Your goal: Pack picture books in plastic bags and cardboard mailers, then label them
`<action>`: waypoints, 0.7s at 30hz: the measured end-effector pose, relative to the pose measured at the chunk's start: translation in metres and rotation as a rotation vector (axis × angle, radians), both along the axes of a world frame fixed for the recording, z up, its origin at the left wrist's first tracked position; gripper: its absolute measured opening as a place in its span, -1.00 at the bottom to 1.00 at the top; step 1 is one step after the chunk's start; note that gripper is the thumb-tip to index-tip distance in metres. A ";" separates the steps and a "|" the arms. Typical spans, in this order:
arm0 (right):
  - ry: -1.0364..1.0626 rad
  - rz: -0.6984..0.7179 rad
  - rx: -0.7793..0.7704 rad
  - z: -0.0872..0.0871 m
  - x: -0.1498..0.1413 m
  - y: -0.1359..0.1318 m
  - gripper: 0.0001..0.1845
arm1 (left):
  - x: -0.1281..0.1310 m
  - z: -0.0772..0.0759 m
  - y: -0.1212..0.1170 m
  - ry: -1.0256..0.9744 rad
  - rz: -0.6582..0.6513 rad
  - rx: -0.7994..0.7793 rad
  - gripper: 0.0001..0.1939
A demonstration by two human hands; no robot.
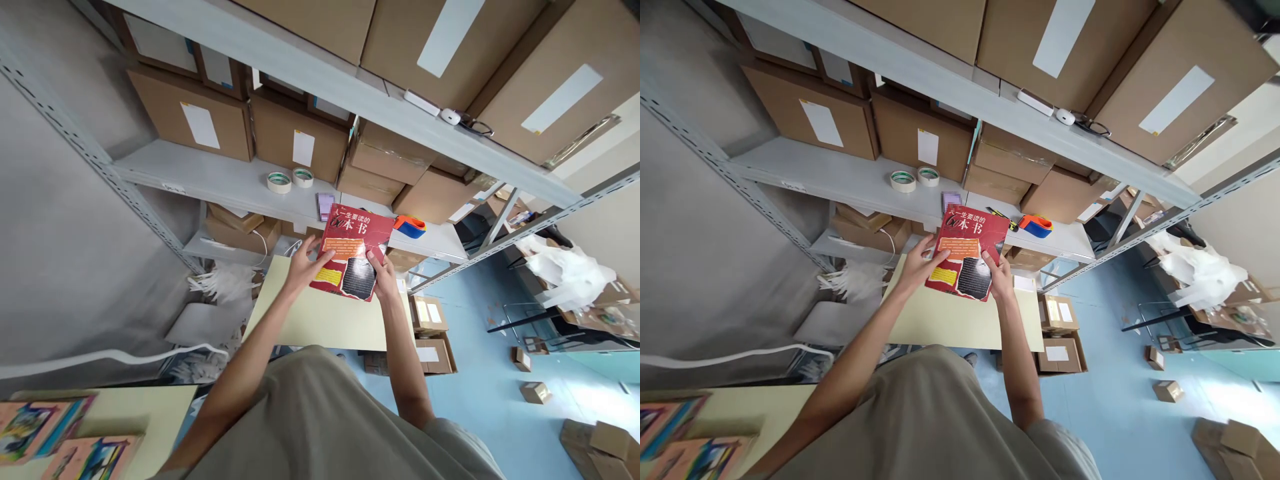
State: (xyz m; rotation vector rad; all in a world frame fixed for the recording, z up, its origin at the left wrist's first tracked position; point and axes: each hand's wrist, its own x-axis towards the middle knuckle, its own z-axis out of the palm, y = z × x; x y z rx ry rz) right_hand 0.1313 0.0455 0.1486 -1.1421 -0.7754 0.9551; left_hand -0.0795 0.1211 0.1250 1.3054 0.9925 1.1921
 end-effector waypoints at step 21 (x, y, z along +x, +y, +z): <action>-0.513 0.033 -0.059 -0.008 -0.060 0.042 -0.33 | 0.032 0.000 -0.027 0.280 0.120 0.101 -0.63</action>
